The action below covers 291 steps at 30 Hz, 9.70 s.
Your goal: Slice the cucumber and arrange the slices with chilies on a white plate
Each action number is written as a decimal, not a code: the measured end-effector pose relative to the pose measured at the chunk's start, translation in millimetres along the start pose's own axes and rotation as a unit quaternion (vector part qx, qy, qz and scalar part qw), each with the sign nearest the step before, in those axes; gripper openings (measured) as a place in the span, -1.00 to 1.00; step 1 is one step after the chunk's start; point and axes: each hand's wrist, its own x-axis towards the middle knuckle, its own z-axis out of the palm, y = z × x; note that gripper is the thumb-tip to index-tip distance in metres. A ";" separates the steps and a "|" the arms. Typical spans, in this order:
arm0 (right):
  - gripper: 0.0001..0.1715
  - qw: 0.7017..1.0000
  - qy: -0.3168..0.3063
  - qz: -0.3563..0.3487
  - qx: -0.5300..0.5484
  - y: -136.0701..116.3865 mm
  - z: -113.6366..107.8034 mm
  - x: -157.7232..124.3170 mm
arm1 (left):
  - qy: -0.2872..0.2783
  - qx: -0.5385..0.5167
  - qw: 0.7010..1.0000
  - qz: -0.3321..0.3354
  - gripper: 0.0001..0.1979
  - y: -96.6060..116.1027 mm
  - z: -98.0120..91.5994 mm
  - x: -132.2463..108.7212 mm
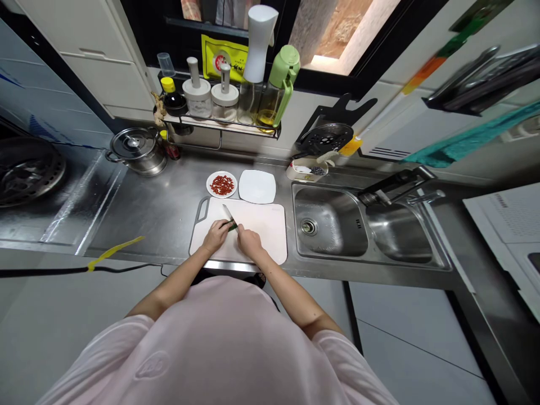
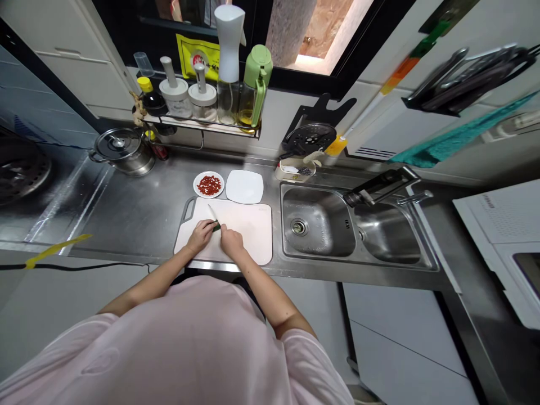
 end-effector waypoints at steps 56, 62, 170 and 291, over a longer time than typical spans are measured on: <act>-0.69 1.000 -0.024 -0.003 -0.002 9.5 14.6 -19.4 | 0.009 0.004 1.000 -0.005 -0.67 1.6 -0.2 1.1; -0.66 1.000 -0.019 -0.009 -0.011 3.5 10.6 -4.8 | 0.011 0.007 1.000 -0.006 -0.67 1.3 0.4 1.0; -0.66 0.999 -0.015 0.037 -0.006 -7.0 12.8 -2.9 | 0.012 0.032 0.999 -0.002 -0.67 1.2 2.2 -0.4; -0.45 0.975 0.142 0.168 -0.031 69.6 17.4 -60.4 | 0.081 0.018 0.901 -0.427 -0.80 -43.2 -25.3 63.6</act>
